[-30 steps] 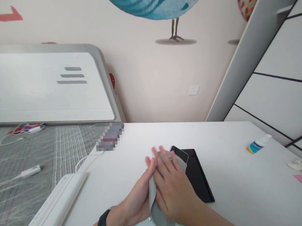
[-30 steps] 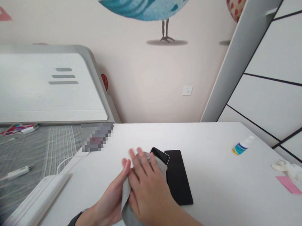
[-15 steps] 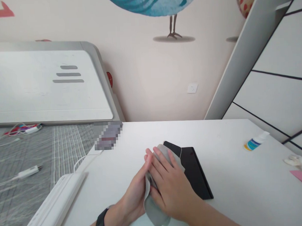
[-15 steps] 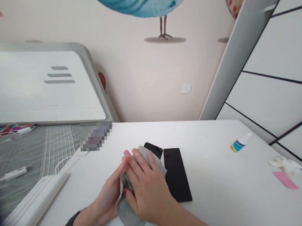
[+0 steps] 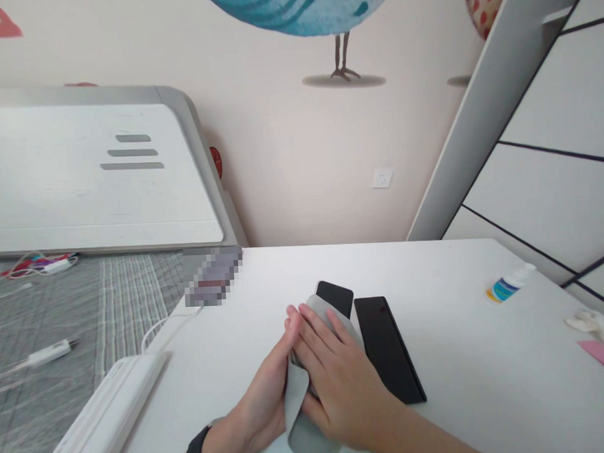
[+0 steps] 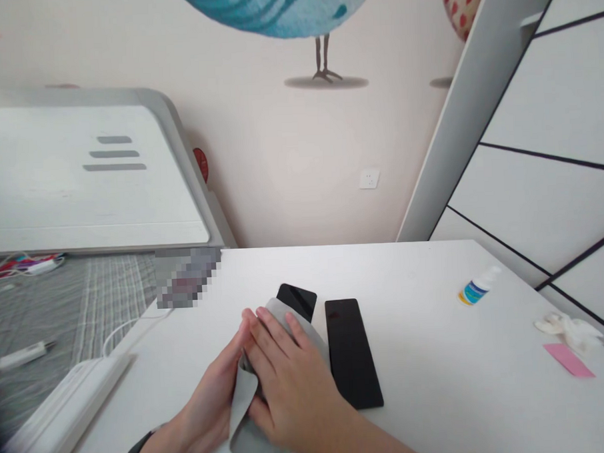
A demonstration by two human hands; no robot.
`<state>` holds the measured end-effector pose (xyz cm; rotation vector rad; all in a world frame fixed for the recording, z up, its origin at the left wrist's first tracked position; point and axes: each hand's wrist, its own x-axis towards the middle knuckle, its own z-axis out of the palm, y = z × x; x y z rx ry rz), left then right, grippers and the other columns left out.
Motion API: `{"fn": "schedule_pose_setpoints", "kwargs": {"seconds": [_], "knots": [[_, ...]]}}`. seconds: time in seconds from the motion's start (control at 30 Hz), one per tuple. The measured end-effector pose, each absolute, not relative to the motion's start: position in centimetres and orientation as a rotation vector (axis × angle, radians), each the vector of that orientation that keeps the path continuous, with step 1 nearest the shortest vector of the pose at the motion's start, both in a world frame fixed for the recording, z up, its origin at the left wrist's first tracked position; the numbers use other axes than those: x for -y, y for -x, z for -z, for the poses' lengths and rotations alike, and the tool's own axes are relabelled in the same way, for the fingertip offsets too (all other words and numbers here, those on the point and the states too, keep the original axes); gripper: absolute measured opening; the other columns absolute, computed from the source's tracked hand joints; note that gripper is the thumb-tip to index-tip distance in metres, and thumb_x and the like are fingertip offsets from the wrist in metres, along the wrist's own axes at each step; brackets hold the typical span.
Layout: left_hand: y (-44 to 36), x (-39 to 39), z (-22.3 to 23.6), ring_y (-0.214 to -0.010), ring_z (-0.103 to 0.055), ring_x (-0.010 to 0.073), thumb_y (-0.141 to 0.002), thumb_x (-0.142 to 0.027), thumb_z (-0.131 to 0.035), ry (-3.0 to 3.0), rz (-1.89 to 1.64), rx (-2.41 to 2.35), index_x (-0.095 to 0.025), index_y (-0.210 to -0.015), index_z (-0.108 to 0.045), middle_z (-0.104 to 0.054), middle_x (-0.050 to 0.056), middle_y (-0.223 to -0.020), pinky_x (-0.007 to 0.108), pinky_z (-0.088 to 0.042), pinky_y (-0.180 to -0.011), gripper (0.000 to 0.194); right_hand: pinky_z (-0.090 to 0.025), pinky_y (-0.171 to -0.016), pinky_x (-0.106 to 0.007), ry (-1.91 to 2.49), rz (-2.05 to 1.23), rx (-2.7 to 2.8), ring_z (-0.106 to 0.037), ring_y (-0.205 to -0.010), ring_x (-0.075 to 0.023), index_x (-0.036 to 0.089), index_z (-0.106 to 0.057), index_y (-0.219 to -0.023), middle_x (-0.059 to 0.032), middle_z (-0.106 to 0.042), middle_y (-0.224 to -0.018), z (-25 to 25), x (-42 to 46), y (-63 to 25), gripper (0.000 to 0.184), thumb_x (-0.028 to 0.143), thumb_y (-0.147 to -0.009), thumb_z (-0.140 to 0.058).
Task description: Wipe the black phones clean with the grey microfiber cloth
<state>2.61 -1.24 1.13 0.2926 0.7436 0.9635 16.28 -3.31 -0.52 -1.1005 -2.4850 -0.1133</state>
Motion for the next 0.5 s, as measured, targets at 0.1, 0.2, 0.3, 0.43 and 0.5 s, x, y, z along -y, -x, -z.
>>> {"fn": "schedule_pose_setpoints", "kwargs": {"seconds": [0.1,0.2,0.3,0.43,0.5], "knots": [[-2.6,1.2,-1.5,-0.153,-0.035,0.0239,-0.1,-0.051,-0.055,-0.388,-0.854,-0.615,-0.02,-0.145,-0.056,-0.054,0.006,-0.154,0.041,-0.019,-0.129,0.055,-0.016,-0.13,-0.049,1.257,0.114,2.338,-0.007,-0.16,-0.0242,0.012,-0.017,-0.164,-0.0052,-0.011,-0.173,0.4,1.8,-18.1,0.073,0.034,-0.099,-0.042],[-2.6,1.4,-1.3,-0.151,-0.039,0.0261,-0.1,-0.047,-0.058,-0.589,-0.807,-0.464,-0.022,-0.147,-0.055,-0.053,0.005,-0.156,0.042,-0.025,-0.128,0.054,-0.02,-0.126,-0.059,1.477,0.114,2.065,-0.004,-0.16,-0.0291,0.013,-0.009,-0.165,-0.0098,-0.008,-0.173,0.4,0.6,-19.9,0.073,0.025,-0.099,-0.036],[-2.7,1.5,-0.8,-0.148,-0.043,0.0254,-0.099,-0.038,-0.062,-0.716,-0.844,-0.522,-0.026,-0.147,-0.055,-0.054,0.004,-0.154,0.041,-0.032,-0.125,0.05,-0.018,-0.124,-0.065,1.505,0.093,1.925,0.001,-0.16,-0.0334,0.01,-0.003,-0.165,-0.0143,0.001,-0.173,0.7,1.0,-19.5,0.073,0.022,-0.099,-0.033],[-2.9,1.0,-1.0,-0.144,-0.049,0.025,-0.096,-0.05,-0.063,-0.761,-1.027,-0.862,-0.024,-0.137,-0.064,-0.063,0.005,-0.146,0.038,-0.038,-0.121,0.048,-0.015,-0.123,-0.069,1.338,-0.03,2.015,0.012,-0.157,-0.0413,0.01,0.003,-0.165,-0.0129,0.016,-0.172,1.5,3.1,-16.5,0.084,0.019,-0.094,-0.042],[-2.8,0.7,-1.4,-0.137,-0.056,0.0254,-0.096,-0.056,-0.06,-0.809,-1.117,-0.974,-0.022,-0.13,-0.068,-0.068,0.005,-0.14,0.038,-0.044,-0.117,0.048,-0.017,-0.124,-0.067,1.241,-0.194,1.978,0.012,-0.157,-0.0386,0.014,0.012,-0.164,-0.0105,0.02,-0.172,1.9,3.8,-15.4,0.084,0.017,-0.096,-0.038]]}}
